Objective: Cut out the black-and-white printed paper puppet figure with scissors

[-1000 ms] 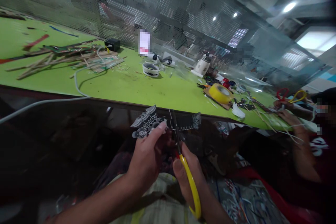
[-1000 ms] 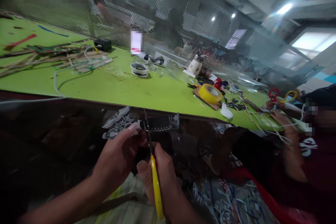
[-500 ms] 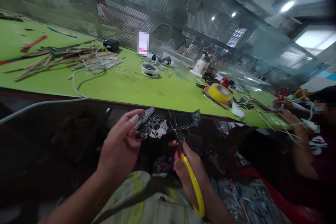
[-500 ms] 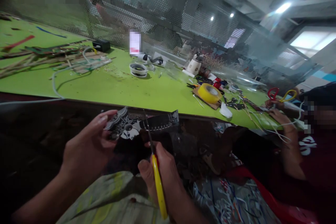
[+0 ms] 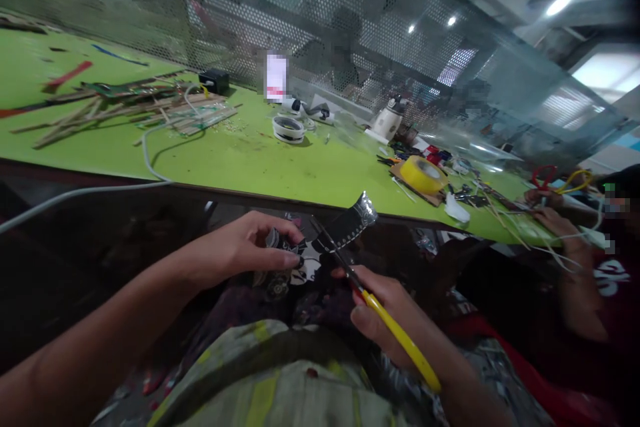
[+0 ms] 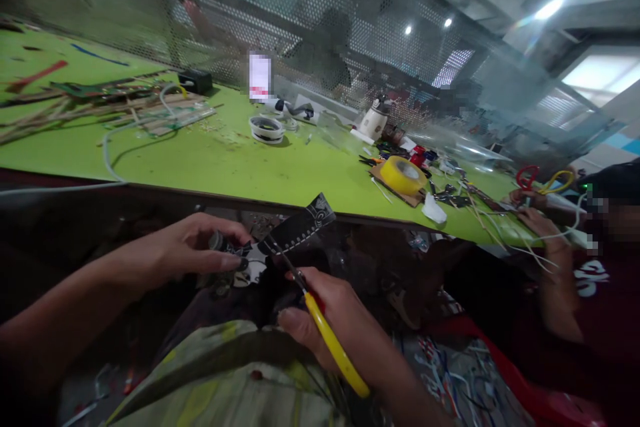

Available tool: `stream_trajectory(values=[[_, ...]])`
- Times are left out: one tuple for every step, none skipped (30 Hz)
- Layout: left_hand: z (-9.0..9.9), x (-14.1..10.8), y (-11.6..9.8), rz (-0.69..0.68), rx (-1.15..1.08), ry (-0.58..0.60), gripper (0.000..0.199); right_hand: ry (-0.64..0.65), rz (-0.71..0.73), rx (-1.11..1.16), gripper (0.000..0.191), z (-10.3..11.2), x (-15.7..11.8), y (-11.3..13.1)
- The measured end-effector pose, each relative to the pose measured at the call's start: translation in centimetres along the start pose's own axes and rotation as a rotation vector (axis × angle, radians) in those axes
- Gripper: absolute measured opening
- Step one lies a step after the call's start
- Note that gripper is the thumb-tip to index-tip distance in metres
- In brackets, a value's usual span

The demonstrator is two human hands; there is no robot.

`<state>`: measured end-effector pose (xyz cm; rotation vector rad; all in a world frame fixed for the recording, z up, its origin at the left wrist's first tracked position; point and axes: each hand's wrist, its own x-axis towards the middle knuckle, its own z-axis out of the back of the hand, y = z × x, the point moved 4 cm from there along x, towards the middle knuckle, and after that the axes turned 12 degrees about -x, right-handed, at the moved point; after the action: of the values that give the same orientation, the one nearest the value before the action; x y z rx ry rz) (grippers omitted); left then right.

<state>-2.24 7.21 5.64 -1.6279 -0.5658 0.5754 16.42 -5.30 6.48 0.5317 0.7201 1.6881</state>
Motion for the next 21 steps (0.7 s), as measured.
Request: stream_trajectory(values=[[-0.1, 0.1, -0.4, -0.009, -0.011, 0.011, 0.020, 0.014, 0.007, -0.002, 0.046, 0.2, 0.0, 0.1], [-0.3, 0.3, -0.8, -0.015, -0.031, 0.018, 0.019, 0.025, 0.016, -0.005, 0.048, 0.5, -0.1, 0.2], [-0.4, 0.4, -1.1, -0.014, -0.051, 0.027, 0.019, 0.036, 0.024, -0.011, 0.050, 0.8, -0.1, 0.4], [-0.5, 0.6, -1.4, -0.005, -0.059, 0.037, 0.018, 0.046, 0.029, -0.020, 0.050, 1.0, -0.2, 0.6], [-0.7, 0.7, -1.5, 0.005, -0.055, 0.043, 0.017, 0.057, 0.029, -0.034, 0.050, 1.3, -0.2, 0.8], [-0.9, 0.8, -1.6, 0.012, -0.041, 0.050, 0.016, 0.068, 0.023, -0.051, 0.049, 1.5, -0.2, 0.9], [-1.2, 0.9, -1.6, 0.015, -0.024, 0.056, 0.015, 0.078, 0.020, -0.065, 0.048, 1.7, -0.2, 1.1], [-1.4, 1.0, -1.5, 0.015, -0.015, 0.056, 0.015, 0.081, 0.021, -0.074, 0.047, 1.8, -0.1, 1.3], [-1.7, 1.1, -1.5, 0.011, -0.018, 0.047, 0.015, 0.083, 0.028, -0.079, 0.048, 2.0, -0.1, 1.4], [-1.9, 1.2, -1.3, 0.001, -0.034, 0.026, 0.014, 0.079, 0.037, -0.083, 0.049, 2.0, 0.0, 1.5], [-2.1, 1.2, -1.1, -0.005, -0.061, 0.001, 0.014, 0.072, 0.048, -0.085, 0.051, 2.0, 0.1, 1.5], [-2.3, 1.2, -0.9, -0.013, -0.092, -0.025, 0.014, 0.065, 0.057, -0.085, 0.054, 2.0, 0.1, 1.6], [-2.5, 1.2, -0.7, -0.022, -0.123, -0.052, 0.014, 0.060, 0.061, -0.079, 0.057, 2.0, 0.2, 1.5], [-2.6, 1.2, -0.5, -0.031, -0.153, -0.075, 0.014, 0.059, 0.056, -0.066, 0.061, 1.9, 0.2, 1.3], [-2.8, 1.1, -0.3, -0.039, -0.180, -0.098, 0.013, 0.064, 0.051, -0.047, 0.064, 1.7, 0.3, 1.2], [-2.9, 1.0, -0.2, -0.043, -0.203, -0.121, 0.013, 0.075, 0.040, -0.017, 0.066, 1.6, 0.3, 1.0], [-2.9, 1.0, 0.0, -0.041, -0.223, -0.143, 0.013, 0.091, 0.028, 0.020, 0.068, 1.4, 0.3, 0.7], [-3.0, 0.9, 0.1, -0.034, -0.241, -0.164, 0.013, 0.108, 0.021, 0.062, 0.069, 1.2, 0.2, 0.5], [-3.1, 0.8, 0.2, -0.022, -0.258, -0.179, 0.013, 0.117, 0.020, 0.101, 0.068, 1.0, 0.2, 0.4], [-3.1, 0.8, 0.4, -0.009, -0.272, -0.191, 0.013, 0.119, 0.027, 0.136, 0.068, 0.8, 0.1, 0.3], [-3.2, 0.7, 0.5, 0.004, -0.285, -0.197, 0.013, 0.115, 0.038, 0.164, 0.067, 0.6, 0.1, 0.2]])
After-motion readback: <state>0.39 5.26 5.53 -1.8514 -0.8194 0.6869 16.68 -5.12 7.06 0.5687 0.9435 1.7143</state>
